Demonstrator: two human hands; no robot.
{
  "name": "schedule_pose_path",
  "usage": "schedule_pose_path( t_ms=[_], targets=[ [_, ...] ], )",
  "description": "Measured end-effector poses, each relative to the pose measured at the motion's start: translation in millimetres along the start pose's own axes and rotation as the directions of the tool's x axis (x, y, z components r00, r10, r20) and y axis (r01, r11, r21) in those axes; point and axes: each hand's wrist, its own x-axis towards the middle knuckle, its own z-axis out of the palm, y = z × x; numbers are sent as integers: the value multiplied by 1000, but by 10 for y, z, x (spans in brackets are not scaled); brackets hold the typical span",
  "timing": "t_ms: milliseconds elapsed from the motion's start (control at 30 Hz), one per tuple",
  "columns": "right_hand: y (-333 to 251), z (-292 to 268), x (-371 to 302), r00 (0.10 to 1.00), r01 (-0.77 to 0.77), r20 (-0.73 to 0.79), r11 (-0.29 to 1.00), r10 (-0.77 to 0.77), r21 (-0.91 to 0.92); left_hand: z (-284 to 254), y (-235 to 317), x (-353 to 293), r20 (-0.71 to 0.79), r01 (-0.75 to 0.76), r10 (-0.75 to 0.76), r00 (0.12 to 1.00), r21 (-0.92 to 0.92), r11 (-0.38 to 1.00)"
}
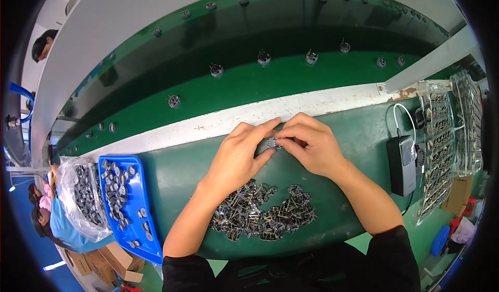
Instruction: The person assembles small electronic components by hand, then places them into a plastic tray.
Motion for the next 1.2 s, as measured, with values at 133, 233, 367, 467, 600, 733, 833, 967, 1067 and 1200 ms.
schedule_pose_path(
  t_ms=[133, 233, 367, 467, 600, 733, 833, 967, 1067, 1200],
  targets=[
    [43, 34, -13, 998, 56, -12, 996, -57, -65, 43, 15, -12, 7, 18, -18, 1000, 53, 998],
    [25, 47, 4, 997, 55, -46, 995, -59, -81, 53, 7, -13, -12, -29, 30, 999, 75, 997],
    [-15, 60, 13, 996, 66, -46, 985, -74, -158, 60, -10, -29, -28, -56, 58, 998, 75, 996],
    [-25, 83, 12, 993, 92, -57, 970, -107, -223, 52, 10, -33, -24, -24, 25, 999, 59, 998],
    [-28, 113, 3, 990, 104, -61, 953, -127, -283, 35, 38, -43, -59, -22, 26, 998, 62, 998],
    [-32, 58, 10, 996, 81, -10, 969, -86, -232, 28, 46, -80, -95, -138, 156, 983, 173, 975],
    [-6, 34, 3, 996, 87, 1, 981, -88, -174, 29, 79, -83, -85, -213, 249, 965, 303, 929],
    [36, 14, 6, 992, 122, 43, 979, -117, -166, 26, 85, -101, -34, -325, 354, 935, 321, 890],
    [23, 11, 22, 989, 140, 59, 982, -134, -126, 30, 88, -107, -20, -317, 345, 938, 351, 881],
    [-44, -66, 25, 982, 191, 2, 982, -191, -3, -104, 119, -65, 36, -296, 301, 953, 323, 899]
  ],
)
